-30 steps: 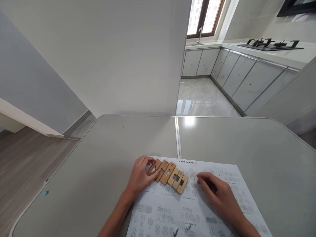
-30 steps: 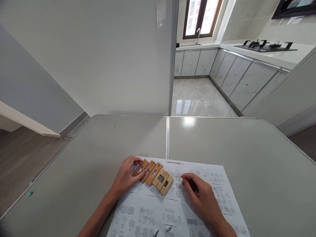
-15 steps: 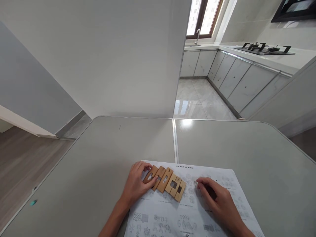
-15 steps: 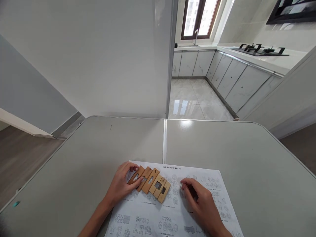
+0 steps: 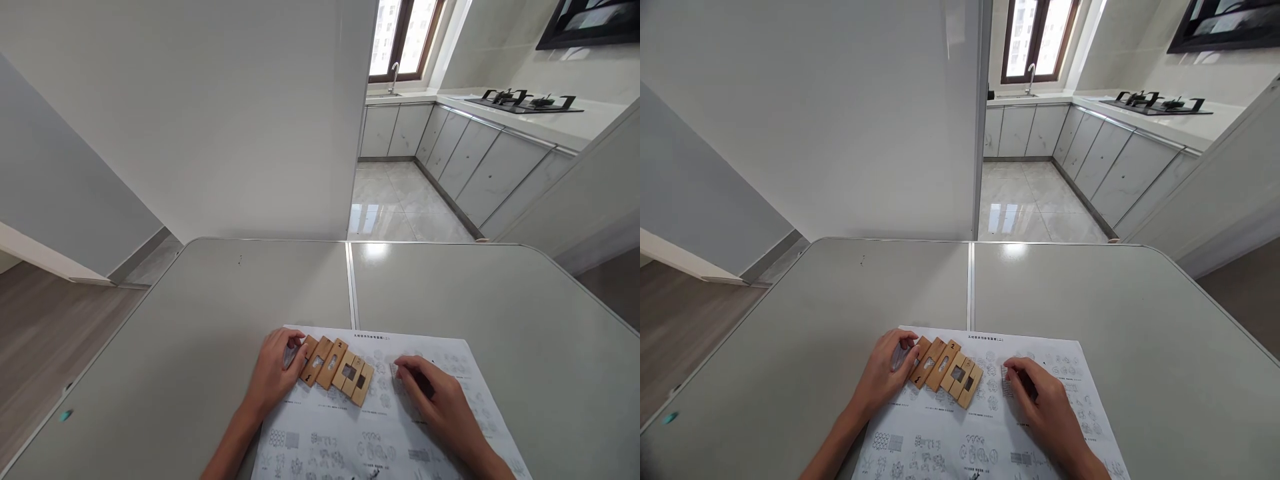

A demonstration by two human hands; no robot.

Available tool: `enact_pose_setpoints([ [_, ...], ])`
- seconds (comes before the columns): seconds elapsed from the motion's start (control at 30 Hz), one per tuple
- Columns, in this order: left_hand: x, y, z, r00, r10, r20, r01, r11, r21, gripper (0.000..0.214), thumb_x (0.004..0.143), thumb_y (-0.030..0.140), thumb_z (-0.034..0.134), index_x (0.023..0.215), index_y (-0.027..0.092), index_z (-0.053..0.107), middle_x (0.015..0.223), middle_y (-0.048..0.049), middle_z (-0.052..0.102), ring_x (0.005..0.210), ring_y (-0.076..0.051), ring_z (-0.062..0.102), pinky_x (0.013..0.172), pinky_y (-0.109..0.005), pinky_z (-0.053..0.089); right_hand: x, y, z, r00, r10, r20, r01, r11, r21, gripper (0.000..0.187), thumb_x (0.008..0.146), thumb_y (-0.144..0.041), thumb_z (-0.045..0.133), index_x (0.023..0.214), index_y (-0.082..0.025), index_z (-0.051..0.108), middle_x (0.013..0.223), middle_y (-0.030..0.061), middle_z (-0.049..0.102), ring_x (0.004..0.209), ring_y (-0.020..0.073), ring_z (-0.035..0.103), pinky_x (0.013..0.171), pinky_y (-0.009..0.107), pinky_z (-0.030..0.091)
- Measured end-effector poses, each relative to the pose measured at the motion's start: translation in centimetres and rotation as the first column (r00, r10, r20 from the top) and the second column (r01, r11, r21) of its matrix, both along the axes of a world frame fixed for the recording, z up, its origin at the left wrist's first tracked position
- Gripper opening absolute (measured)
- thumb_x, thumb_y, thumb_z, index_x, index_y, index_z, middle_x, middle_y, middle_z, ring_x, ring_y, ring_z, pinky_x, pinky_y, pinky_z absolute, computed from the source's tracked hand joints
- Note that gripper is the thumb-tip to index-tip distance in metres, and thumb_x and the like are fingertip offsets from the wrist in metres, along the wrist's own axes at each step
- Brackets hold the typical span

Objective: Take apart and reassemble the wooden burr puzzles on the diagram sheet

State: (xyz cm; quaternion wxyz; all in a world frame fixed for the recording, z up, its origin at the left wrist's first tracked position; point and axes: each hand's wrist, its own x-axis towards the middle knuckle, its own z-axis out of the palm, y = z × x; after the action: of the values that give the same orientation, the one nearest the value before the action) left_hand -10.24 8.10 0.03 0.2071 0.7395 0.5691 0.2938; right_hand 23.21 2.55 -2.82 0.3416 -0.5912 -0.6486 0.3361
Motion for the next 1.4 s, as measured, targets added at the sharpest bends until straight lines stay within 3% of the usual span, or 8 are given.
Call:
enact_pose_setpoints([
  [0.47,0.0,0.1,-0.8,0.997,-0.009,-0.076,0.008,1.0,-0.011,0.019,0.104,0.04,0.055,0.1,0.024,0.064,0.089,-0.0035,0.069,0.088,-0.023,0.065,0.087,-0.038,0.049,-0.2,0.4,-0.2,1.0,-0.017,0.003,0.017,0.999,0.04,0.034,0.105,-0.05,0.053,0.104,-0.022,0.073,0.091,0.0072,0.078,0.07,0.0213,0.07,0.064,0.03,0.056],
  [0.7,0.3,-0.1,-0.7,0.972,0.155,-0.176,-0.134,0.983,0.128,0.034,0.107,0.039,0.047,0.082,0.022,0.062,0.079,-0.0018,0.069,0.078,-0.02,0.063,0.084,-0.037,0.044,-0.1,0.2,-0.2,1.0,-0.018,0.005,0.018,0.999,0.028,0.03,0.105,-0.047,0.053,0.105,-0.023,0.072,0.091,0.0056,0.077,0.071,0.0204,0.067,0.066,0.03,0.054],
  [0.8,0.4,0.0,-0.6,0.956,0.184,-0.227,-0.15,0.976,0.159,0.04,0.107,0.039,0.047,0.073,0.021,0.057,0.074,-0.0017,0.066,0.077,-0.02,0.06,0.083,-0.036,0.042,-0.1,0.3,-0.2,1.0,-0.013,-0.001,0.013,1.0,0.026,0.03,0.106,-0.046,0.052,0.107,-0.023,0.072,0.093,0.0066,0.077,0.074,0.0216,0.068,0.068,0.031,0.055],
  [1.1,0.8,-0.2,-0.3,0.933,0.218,-0.286,-0.163,0.965,0.204,0.047,0.11,0.041,0.04,0.071,0.022,0.058,0.075,-0.0037,0.069,0.074,-0.02,0.061,0.081,-0.036,0.042,0.0,0.5,-0.1,1.0,0.017,-0.008,-0.017,0.999,0.05,0.029,0.106,-0.044,0.051,0.105,-0.023,0.071,0.09,0.005,0.076,0.071,0.0199,0.066,0.067,0.031,0.054],
  [1.27,0.7,-0.3,0.3,0.922,0.21,-0.326,-0.163,0.973,0.165,0.049,0.109,0.045,0.041,0.072,0.021,0.061,0.076,-0.0049,0.071,0.076,-0.022,0.064,0.083,-0.037,0.043,-0.1,0.5,0.2,1.0,0.024,-0.014,-0.023,0.998,0.061,0.028,0.106,-0.043,0.051,0.105,-0.023,0.071,0.091,0.0051,0.076,0.071,0.02,0.066,0.066,0.031,0.053],
  [1.4,0.9,-0.3,1.4,0.902,0.171,-0.397,-0.175,0.984,0.026,0.046,0.107,0.043,0.04,0.076,0.021,0.066,0.085,-0.0069,0.076,0.083,-0.024,0.067,0.088,-0.04,0.044,-0.2,0.5,0.7,0.999,0.031,-0.015,-0.03,0.998,0.055,0.028,0.107,-0.044,0.05,0.104,-0.024,0.07,0.091,0.0047,0.076,0.071,0.0198,0.065,0.067,0.031,0.053],
])
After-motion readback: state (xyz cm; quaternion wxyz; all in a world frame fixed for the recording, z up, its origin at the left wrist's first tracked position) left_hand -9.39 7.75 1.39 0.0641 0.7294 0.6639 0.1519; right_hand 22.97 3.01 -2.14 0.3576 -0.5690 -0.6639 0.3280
